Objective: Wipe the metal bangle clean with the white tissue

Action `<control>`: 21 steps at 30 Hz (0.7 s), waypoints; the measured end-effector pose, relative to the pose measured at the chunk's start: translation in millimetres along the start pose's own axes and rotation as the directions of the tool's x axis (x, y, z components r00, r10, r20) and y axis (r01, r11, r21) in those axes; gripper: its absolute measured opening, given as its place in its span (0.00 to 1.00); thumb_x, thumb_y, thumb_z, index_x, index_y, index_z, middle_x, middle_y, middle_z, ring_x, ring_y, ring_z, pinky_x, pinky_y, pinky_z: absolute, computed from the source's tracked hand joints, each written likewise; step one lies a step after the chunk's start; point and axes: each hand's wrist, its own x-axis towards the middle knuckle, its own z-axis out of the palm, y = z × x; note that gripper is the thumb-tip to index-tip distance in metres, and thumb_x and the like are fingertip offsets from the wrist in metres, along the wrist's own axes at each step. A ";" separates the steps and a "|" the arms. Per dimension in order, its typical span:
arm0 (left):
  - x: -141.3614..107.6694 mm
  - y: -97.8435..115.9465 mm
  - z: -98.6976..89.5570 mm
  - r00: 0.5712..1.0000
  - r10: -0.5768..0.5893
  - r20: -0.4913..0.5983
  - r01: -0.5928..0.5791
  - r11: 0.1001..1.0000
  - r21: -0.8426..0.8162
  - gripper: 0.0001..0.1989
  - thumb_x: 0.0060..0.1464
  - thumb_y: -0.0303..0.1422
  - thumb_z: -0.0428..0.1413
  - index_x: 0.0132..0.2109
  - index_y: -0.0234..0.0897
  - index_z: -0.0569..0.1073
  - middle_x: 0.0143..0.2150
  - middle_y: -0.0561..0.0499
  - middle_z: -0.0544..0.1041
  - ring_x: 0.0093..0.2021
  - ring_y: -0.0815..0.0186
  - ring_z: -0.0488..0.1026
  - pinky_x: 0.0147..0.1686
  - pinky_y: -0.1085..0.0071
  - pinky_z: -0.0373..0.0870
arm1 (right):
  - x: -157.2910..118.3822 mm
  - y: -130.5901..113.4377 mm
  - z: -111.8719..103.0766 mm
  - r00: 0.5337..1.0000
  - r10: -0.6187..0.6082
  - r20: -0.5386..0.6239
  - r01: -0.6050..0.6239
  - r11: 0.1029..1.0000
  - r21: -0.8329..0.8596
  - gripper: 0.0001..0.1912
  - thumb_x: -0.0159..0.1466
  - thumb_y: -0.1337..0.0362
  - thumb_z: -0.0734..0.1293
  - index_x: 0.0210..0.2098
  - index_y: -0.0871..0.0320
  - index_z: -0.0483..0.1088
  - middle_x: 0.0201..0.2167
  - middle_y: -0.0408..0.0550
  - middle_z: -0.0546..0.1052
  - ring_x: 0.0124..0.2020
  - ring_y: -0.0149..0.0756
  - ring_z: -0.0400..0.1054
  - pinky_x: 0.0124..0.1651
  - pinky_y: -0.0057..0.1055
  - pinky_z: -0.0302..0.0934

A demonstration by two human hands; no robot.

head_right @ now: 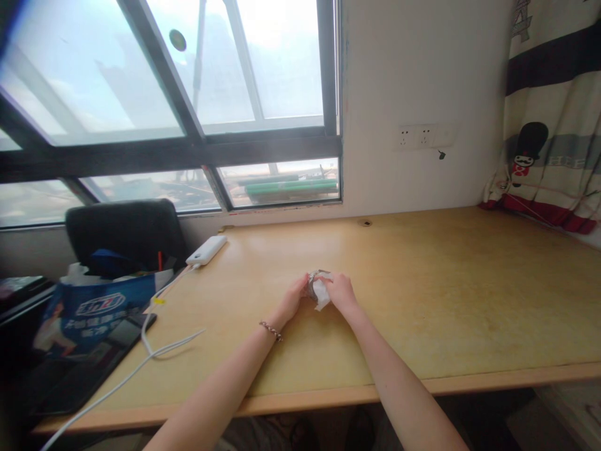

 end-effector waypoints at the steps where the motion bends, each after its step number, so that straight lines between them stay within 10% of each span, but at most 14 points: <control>1: -0.2 0.4 -0.1 1.000 0.017 0.012 -0.017 1.000 -0.011 0.21 0.48 0.46 0.49 0.35 0.32 0.73 0.31 0.48 0.74 0.29 0.66 0.69 0.30 0.72 0.63 | 0.0 0.2 1.6 0.998 0.052 0.028 -0.055 0.995 0.088 0.15 0.55 0.54 0.60 0.26 0.59 0.72 0.21 0.47 0.74 0.22 0.31 0.66 0.22 0.23 0.55; 8: 4.3 0.1 1.6 0.995 0.104 -0.007 -0.104 0.985 -0.139 0.21 0.49 0.43 0.50 0.42 0.30 0.71 0.38 0.44 0.73 0.37 0.63 0.69 0.36 0.70 0.64 | -7.1 -4.7 6.3 0.939 0.145 0.312 -0.312 0.741 0.594 0.14 0.53 0.60 0.60 0.36 0.59 0.68 0.24 0.46 0.74 0.21 0.32 0.67 0.19 0.26 0.60; 16: 8.6 -2.1 1.3 0.973 0.105 -0.204 -0.134 0.982 -0.136 0.18 0.47 0.43 0.51 0.38 0.31 0.70 0.42 0.41 0.72 0.38 0.64 0.70 0.37 0.71 0.65 | 3.5 2.8 15.9 0.966 0.257 0.022 -0.193 0.663 0.723 0.13 0.50 0.69 0.58 0.37 0.58 0.57 0.38 0.51 0.72 0.34 0.35 0.70 0.25 0.27 0.65; 21: 2.2 1.1 12.7 0.999 0.054 -0.001 -0.054 0.996 0.075 0.22 0.47 0.48 0.49 0.36 0.31 0.71 0.31 0.45 0.75 0.26 0.67 0.70 0.25 0.73 0.64 | 4.4 6.1 13.5 0.970 0.191 -0.148 -0.063 0.791 0.608 0.15 0.52 0.69 0.58 0.39 0.56 0.55 0.36 0.50 0.72 0.36 0.36 0.68 0.31 0.30 0.65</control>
